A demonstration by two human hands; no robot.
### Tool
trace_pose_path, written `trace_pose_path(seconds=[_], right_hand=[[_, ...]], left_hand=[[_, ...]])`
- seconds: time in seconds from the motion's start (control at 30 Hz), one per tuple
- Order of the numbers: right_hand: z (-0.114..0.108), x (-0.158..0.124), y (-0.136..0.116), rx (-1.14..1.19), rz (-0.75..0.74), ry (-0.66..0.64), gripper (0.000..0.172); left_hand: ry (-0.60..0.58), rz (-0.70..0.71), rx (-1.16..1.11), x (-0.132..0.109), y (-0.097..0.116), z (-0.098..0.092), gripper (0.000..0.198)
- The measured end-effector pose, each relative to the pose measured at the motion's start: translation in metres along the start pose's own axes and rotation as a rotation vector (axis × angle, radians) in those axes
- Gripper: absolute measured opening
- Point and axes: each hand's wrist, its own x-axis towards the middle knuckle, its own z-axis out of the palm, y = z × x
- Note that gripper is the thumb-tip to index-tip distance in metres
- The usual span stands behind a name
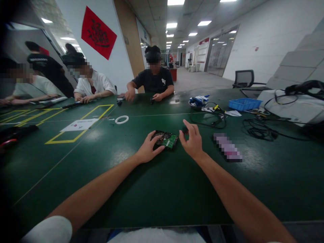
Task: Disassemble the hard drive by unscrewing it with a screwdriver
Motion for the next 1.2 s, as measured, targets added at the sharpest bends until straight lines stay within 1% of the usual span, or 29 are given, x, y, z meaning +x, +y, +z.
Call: trace_pose_path(seconds=[0.07, 0.13, 0.23, 0.33, 0.37, 0.4, 0.43, 0.5, 0.6, 0.77, 0.87, 0.97, 1.1, 1.2], right_hand=[[-0.004, 0.004, 0.010, -0.055, 0.008, 0.013, 0.054], [-0.008, 0.007, 0.022, -0.097, 0.015, 0.021, 0.054], [-0.011, 0.007, 0.041, -0.140, 0.043, 0.035, 0.055], [-0.008, 0.005, 0.055, -0.167, 0.097, -0.008, 0.056], [-0.007, 0.003, 0.057, -0.168, 0.108, -0.033, 0.055], [-0.006, 0.002, 0.059, -0.168, 0.120, -0.050, 0.055], [-0.004, 0.002, 0.060, -0.169, 0.129, -0.060, 0.055], [-0.003, 0.001, 0.060, -0.172, 0.144, -0.067, 0.055], [-0.002, 0.001, 0.058, -0.176, 0.153, -0.086, 0.055], [-0.002, 0.001, 0.056, -0.183, 0.165, -0.109, 0.056], [-0.002, 0.001, 0.057, -0.198, 0.152, -0.104, 0.055], [-0.002, 0.000, 0.057, -0.201, 0.148, -0.108, 0.055], [-0.003, 0.000, 0.058, -0.196, 0.164, -0.111, 0.055], [-0.002, 0.000, 0.058, -0.186, 0.169, -0.111, 0.055]], left_hand=[[0.060, -0.051, -0.005, 0.006, -0.007, -0.004, 0.054], [0.151, -0.115, 0.046, 0.014, -0.024, -0.013, 0.044], [0.315, -0.280, 0.228, 0.020, -0.065, -0.037, 0.036], [0.454, -0.511, 0.348, 0.014, -0.114, -0.065, 0.034], [0.479, -0.592, 0.365, 0.009, -0.129, -0.074, 0.035], [0.473, -0.663, 0.368, 0.004, -0.142, -0.081, 0.035], [0.442, -0.709, 0.362, 0.000, -0.153, -0.087, 0.034], [0.351, -0.751, 0.346, -0.008, -0.168, -0.093, 0.032], [0.253, -0.733, 0.347, -0.010, -0.174, -0.093, 0.033], [0.178, -0.676, 0.376, -0.004, -0.167, -0.087, 0.032], [0.142, -0.624, 0.392, -0.004, -0.167, -0.087, 0.028], [0.134, -0.599, 0.413, -0.005, -0.171, -0.087, 0.026], [0.133, -0.602, 0.425, -0.007, -0.174, -0.085, 0.026], [0.177, -0.608, 0.423, -0.006, -0.174, -0.085, 0.026]])
